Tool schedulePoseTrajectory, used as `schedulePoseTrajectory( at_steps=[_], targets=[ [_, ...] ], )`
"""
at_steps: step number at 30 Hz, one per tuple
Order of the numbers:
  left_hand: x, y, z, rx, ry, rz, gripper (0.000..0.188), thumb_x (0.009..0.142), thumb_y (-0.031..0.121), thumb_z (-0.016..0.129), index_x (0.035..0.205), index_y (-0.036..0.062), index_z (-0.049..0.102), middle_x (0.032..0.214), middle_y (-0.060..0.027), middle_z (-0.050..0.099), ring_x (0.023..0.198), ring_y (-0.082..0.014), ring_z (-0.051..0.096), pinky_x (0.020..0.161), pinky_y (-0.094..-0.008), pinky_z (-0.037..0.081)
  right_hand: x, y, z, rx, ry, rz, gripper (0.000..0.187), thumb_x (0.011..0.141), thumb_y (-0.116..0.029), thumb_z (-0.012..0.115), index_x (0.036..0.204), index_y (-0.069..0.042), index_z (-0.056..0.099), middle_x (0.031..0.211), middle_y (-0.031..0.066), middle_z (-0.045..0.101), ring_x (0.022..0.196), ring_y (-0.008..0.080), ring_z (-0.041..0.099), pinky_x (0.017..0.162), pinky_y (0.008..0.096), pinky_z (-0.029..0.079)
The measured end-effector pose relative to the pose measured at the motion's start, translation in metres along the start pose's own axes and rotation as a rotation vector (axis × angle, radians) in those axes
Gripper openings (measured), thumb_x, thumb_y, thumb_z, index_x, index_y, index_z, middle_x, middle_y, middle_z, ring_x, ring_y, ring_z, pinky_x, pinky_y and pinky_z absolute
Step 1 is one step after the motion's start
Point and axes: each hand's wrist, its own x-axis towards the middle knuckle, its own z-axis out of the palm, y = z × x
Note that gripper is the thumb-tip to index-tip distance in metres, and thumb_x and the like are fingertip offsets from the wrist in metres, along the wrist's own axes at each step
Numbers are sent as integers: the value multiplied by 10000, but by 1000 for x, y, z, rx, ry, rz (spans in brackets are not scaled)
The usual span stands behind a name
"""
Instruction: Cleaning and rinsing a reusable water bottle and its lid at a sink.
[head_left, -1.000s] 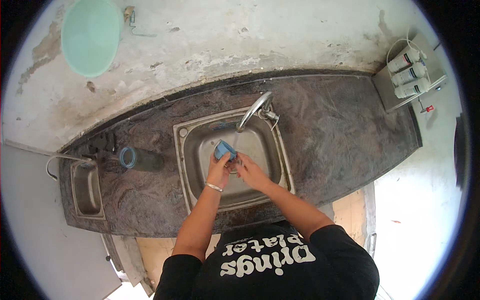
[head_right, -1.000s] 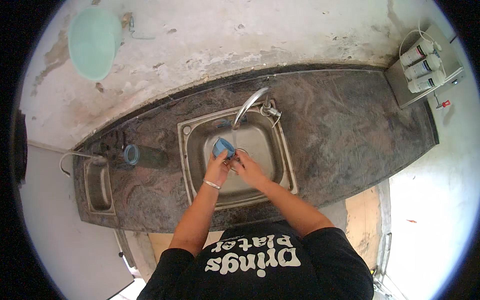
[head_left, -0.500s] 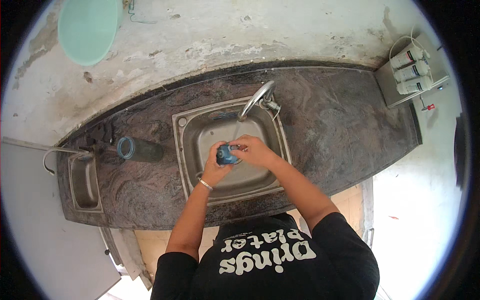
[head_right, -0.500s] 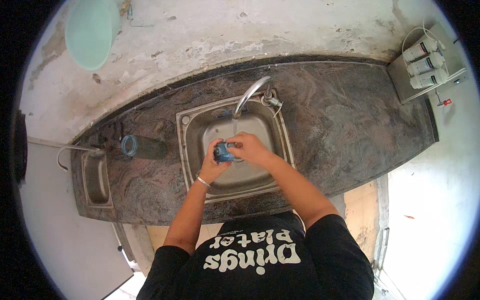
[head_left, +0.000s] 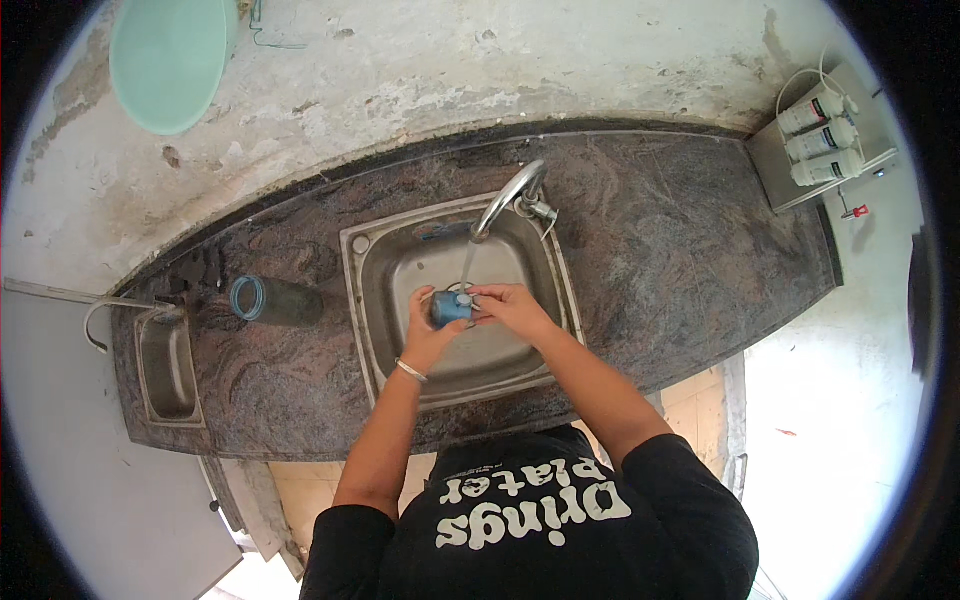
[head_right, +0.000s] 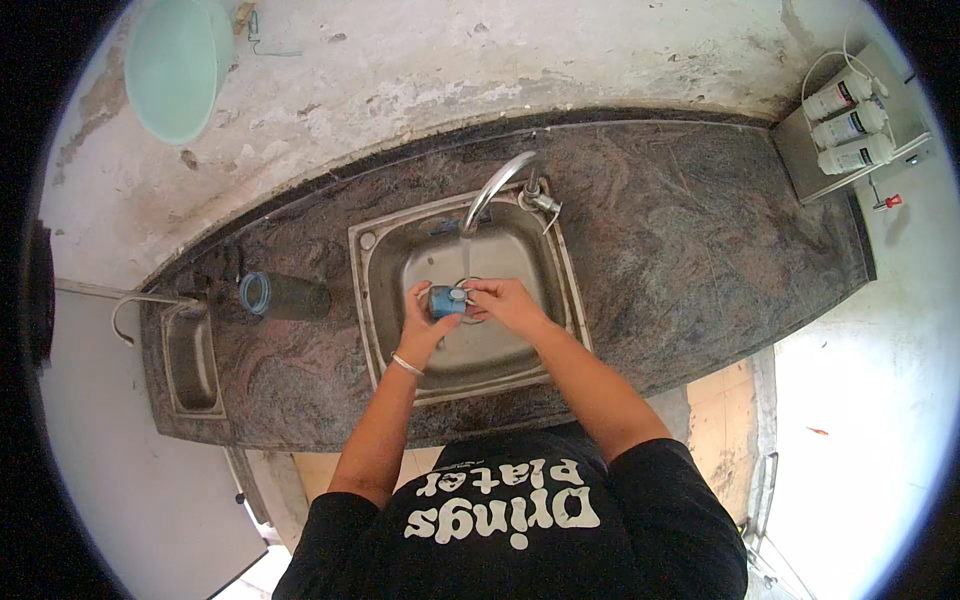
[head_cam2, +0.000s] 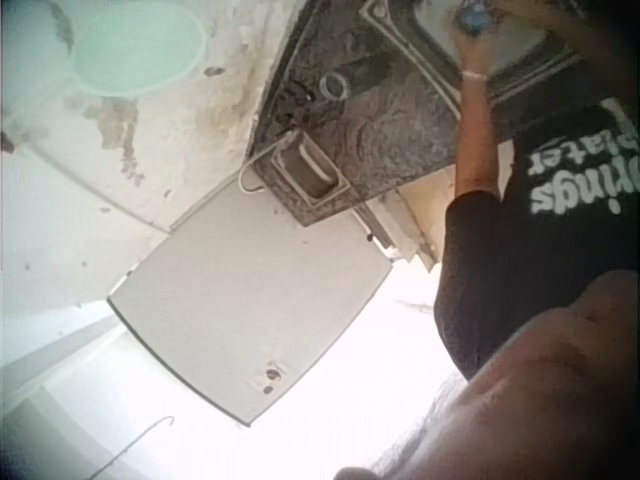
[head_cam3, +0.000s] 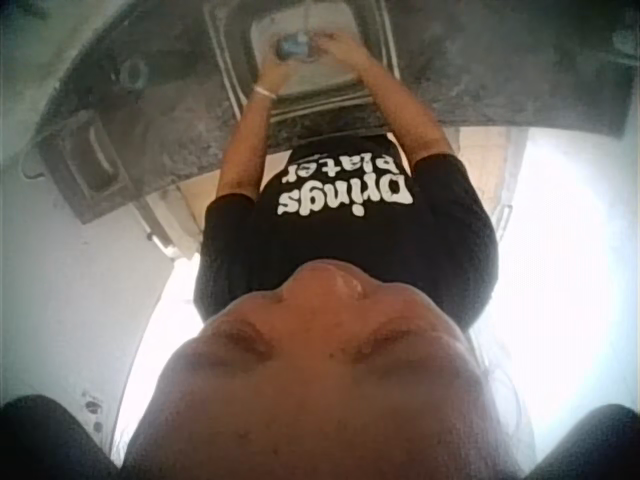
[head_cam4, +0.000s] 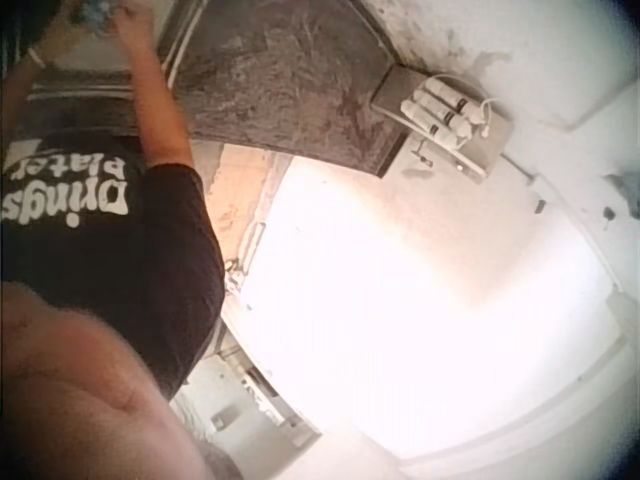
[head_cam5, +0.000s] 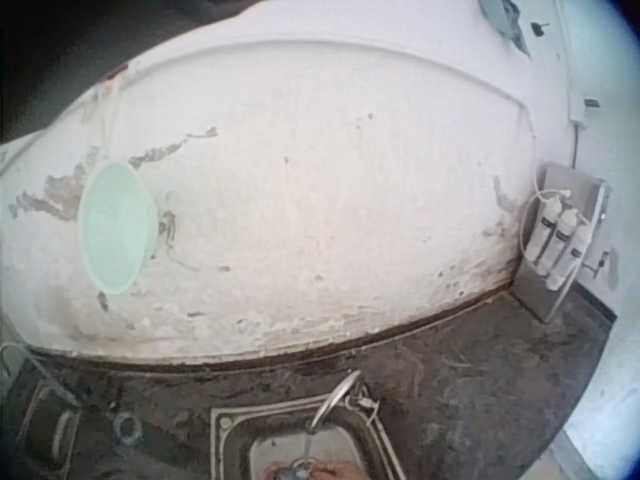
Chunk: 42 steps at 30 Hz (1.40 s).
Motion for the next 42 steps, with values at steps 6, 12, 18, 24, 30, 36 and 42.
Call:
schedulePoseTrajectory(
  at_steps=[6, 12, 18, 24, 30, 36, 42],
  targets=[
    [10, -1, 0, -470, 152, -258, 611, 779, 106, 707, 1289, 43, 378, 1147, -100, 508, 987, -167, 538, 829, -310, 464, -13, 21, 20, 23, 83, -165, 259, 880, -101, 606, 1070, 75, 590, 980, 121, 640, 832, 176, 648, 720, 282, 558],
    [8, 14, 16, -270, 179, -254, 805, 742, 138, 750, 1386, 26, 280, 1143, -115, 505, 1005, -169, 541, 833, -286, 466, -17, 32, 18, -66, 90, -194, 233, 875, -114, 611, 1041, 49, 599, 1010, 94, 632, 866, 139, 615, 744, 281, 532],
    [4, -14, 3, -276, 83, -287, 618, 746, 66, 704, 1265, 17, 375, 1123, -85, 503, 1011, -171, 523, 864, -303, 440, 0, -13, 14, -215, 71, -300, 449, 843, -267, 657, 1178, 16, 564, 1087, 142, 612, 1042, 209, 572, 864, 330, 472],
    [1, -3, 20, -105, -58, -157, 606, 720, 73, 721, 1224, 9, 390, 1128, -77, 496, 1043, -160, 499, 911, -304, 416, 18, -7, 4, -368, -111, -237, 531, 802, -299, 702, 1190, 32, 555, 1009, 125, 644, 946, 195, 605, 825, 319, 487],
    [-7, -12, 18, -50, -139, -284, 649, 735, 96, 719, 1260, -9, 352, 1121, -76, 493, 1041, -161, 504, 902, -297, 421, 16, -17, -3, -247, 36, 129, 489, 825, -350, 654, 1152, 9, 589, 967, 97, 650, 877, 158, 611, 807, 293, 496],
    [12, -14, 23, -392, 22, -361, 683, 743, 110, 695, 1294, -24, 314, 1111, -97, 502, 993, -173, 514, 854, -298, 431, 34, -12, -20, -103, 78, 218, 491, 899, -376, 547, 1207, 7, 546, 1114, 107, 593, 967, 174, 593, 757, 293, 527],
    [27, -3, 15, -449, -101, -448, 630, 743, 55, 671, 1278, -9, 344, 1102, -83, 521, 977, -161, 525, 852, -316, 430, 37, -16, -16, -210, 4, -63, 526, 923, -414, 493, 1216, 21, 527, 1130, 135, 582, 972, 186, 589, 721, 315, 536]
  ],
)
